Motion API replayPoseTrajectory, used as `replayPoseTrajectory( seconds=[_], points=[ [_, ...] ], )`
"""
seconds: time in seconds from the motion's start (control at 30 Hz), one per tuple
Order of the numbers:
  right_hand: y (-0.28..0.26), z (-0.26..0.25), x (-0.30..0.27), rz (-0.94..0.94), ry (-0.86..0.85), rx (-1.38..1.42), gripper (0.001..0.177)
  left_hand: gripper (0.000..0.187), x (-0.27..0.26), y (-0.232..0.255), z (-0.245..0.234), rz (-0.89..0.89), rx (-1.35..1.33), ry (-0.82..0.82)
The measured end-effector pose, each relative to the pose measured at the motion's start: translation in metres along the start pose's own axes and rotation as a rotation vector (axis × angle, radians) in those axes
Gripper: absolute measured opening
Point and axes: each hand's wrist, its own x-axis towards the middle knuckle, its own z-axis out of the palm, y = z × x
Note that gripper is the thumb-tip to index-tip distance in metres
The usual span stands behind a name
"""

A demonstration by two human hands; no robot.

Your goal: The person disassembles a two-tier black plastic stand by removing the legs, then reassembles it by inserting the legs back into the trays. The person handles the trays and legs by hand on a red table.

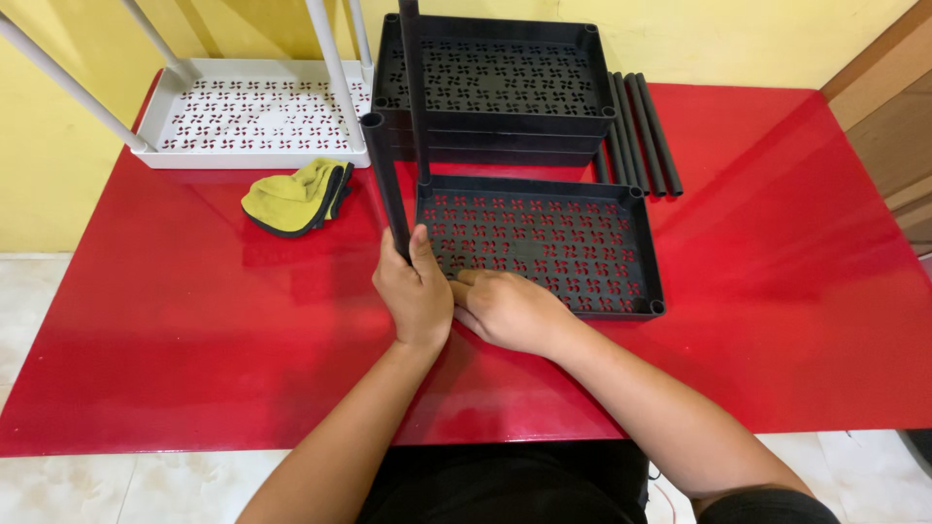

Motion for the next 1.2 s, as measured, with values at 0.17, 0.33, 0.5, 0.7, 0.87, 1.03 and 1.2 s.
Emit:
replayPoseTrajectory(
  seconds=[0.17,0.33,0.5,0.7,0.87,1.03,1.2],
  points=[
    [0.000,0.003,-0.001,0.026,-0.004,-0.008,0.026,0.040,-0.002,-0.002,0.006,-0.038,0.042,0.093],
    [0.012,-0.003,-0.003,-0.054,-0.027,0.112,0.019,0.039,0.016,-0.004,-0.019,-0.137,-0.344,-0.413],
    [0.025,-0.012,-0.008,-0.134,-0.098,0.237,0.019,0.044,0.062,-0.015,-0.041,-0.306,-0.625,-1.215],
    [0.026,-0.012,-0.010,0.029,-0.218,0.211,0.024,0.053,0.037,-0.021,-0.025,-0.467,-0.589,-1.005],
    [0.024,-0.008,-0.010,-0.010,-0.144,0.230,0.021,0.055,0.012,-0.015,-0.014,-0.343,-0.299,-0.586],
    [0.020,-0.003,-0.010,0.041,-0.135,0.208,0.018,0.051,-0.008,-0.001,0.004,-0.189,-0.163,-0.110],
    [0.020,0.001,-0.011,-0.001,-0.096,0.202,0.019,0.048,-0.014,0.002,0.010,-0.125,-0.200,0.056]
  ],
)
